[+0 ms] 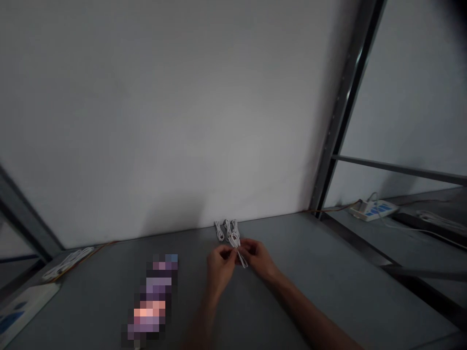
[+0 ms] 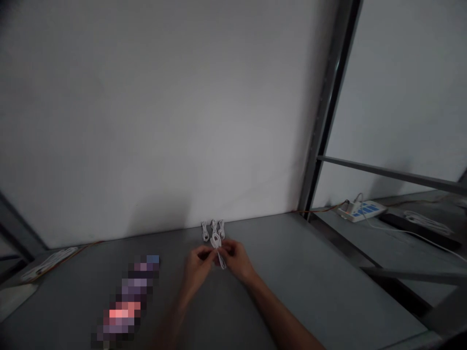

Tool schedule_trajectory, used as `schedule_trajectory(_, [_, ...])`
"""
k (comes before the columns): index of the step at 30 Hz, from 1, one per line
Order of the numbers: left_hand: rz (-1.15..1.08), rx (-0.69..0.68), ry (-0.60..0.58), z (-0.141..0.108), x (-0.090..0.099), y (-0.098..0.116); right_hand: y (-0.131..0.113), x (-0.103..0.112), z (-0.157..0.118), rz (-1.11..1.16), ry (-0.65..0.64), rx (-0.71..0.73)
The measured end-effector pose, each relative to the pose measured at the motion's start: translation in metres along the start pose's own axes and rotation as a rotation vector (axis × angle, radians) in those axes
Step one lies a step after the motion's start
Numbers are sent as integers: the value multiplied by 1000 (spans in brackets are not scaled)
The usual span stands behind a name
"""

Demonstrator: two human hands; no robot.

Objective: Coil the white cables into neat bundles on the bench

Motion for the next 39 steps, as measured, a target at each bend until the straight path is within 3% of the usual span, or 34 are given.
schedule_trajectory(16, [83, -78, -54, 2, 6, 4, 2, 3, -1, 29, 25, -38])
schedule_trajectory(22, [202, -138, -103, -2, 4, 14, -3, 3, -2, 106, 2, -79])
schedule_trajectory(31, [431, -225, -48, -8, 5, 21, -2, 3, -1, 155, 49, -87])
schedule_trajectory(39, [616, -245, -80, -10, 1, 22, -2, 5, -2, 167, 91, -101])
Point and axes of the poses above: each hand's wrist, its own z-axis towards the middle knuckle, its own x-axis out of the back of the hand, y = z × x, the point moved 3 cm from there along z, towards the middle knuckle, and after that the axes turned 15 degrees about -y, right-handed, at the moved point
